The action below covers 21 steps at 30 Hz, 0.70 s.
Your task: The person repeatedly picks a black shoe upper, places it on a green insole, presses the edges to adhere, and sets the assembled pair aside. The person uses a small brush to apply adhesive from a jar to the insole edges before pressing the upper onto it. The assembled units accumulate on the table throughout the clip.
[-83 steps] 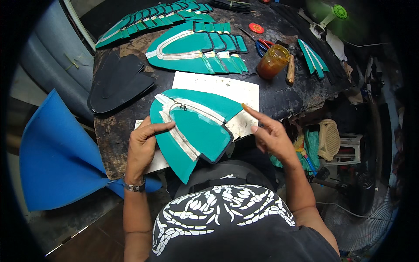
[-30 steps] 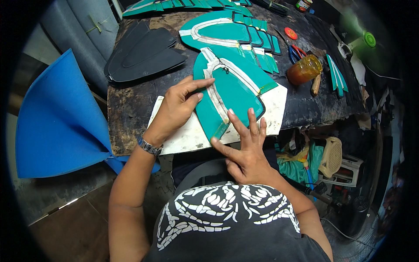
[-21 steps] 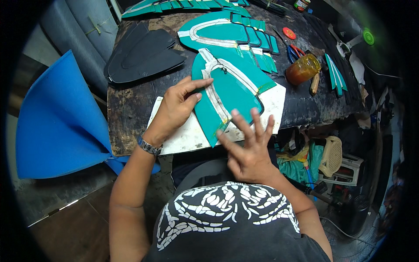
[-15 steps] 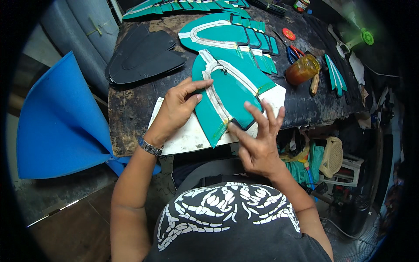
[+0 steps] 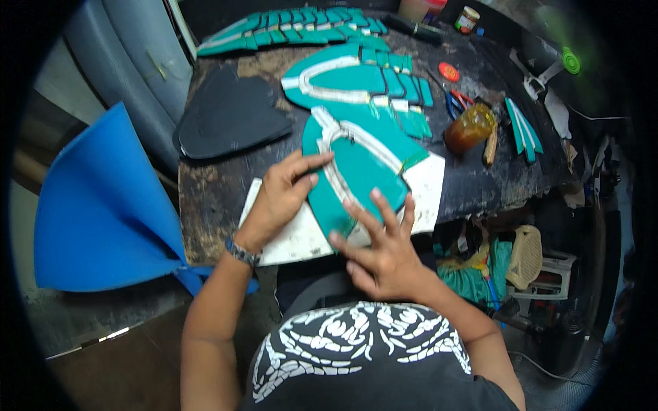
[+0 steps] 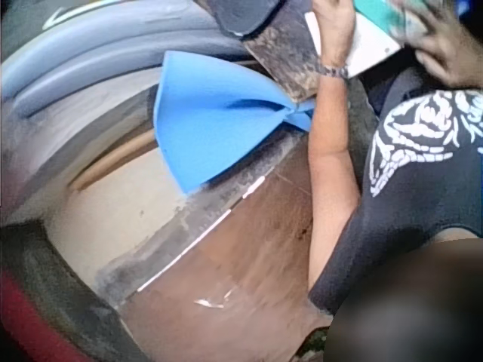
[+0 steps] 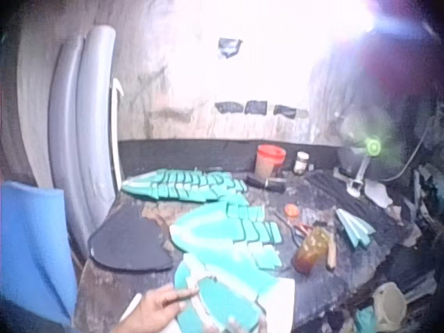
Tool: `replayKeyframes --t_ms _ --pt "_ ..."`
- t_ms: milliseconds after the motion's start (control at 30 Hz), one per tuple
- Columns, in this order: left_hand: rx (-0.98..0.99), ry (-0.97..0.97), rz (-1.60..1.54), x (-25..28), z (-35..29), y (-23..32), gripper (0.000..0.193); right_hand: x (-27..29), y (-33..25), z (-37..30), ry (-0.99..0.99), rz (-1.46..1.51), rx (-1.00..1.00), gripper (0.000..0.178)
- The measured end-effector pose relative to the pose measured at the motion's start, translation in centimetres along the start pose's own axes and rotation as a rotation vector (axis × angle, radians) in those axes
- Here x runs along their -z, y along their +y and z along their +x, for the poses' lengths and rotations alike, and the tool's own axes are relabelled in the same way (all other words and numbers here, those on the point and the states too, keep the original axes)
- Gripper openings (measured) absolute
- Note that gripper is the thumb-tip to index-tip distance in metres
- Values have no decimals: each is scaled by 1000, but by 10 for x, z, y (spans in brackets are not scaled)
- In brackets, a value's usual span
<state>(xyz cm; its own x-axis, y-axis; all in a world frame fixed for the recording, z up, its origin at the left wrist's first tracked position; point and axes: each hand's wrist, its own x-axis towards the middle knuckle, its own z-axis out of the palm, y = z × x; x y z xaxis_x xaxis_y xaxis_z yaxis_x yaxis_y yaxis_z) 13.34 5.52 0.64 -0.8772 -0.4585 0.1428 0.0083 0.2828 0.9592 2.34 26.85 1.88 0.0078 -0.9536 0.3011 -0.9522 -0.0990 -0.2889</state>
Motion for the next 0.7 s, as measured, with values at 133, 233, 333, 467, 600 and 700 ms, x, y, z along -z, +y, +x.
replayKeyframes --t_ms 133,233,333,467,600,700 --pt "159 143 -407 7 10 8 38 23 15 -7 114 310 -150 37" --pt "60 407 -732 7 38 5 42 34 35 -9 317 418 -300 47" --pt "22 620 -841 -2 86 -9 44 30 41 -8 337 495 -289 43" --pt "205 736 -642 -6 126 -28 43 29 41 -15 338 356 -307 42" --pt "227 663 -457 -4 127 -32 41 49 64 -26 457 250 -351 43" --pt "229 602 -295 7 114 -27 42 82 99 -24 547 61 -410 49"
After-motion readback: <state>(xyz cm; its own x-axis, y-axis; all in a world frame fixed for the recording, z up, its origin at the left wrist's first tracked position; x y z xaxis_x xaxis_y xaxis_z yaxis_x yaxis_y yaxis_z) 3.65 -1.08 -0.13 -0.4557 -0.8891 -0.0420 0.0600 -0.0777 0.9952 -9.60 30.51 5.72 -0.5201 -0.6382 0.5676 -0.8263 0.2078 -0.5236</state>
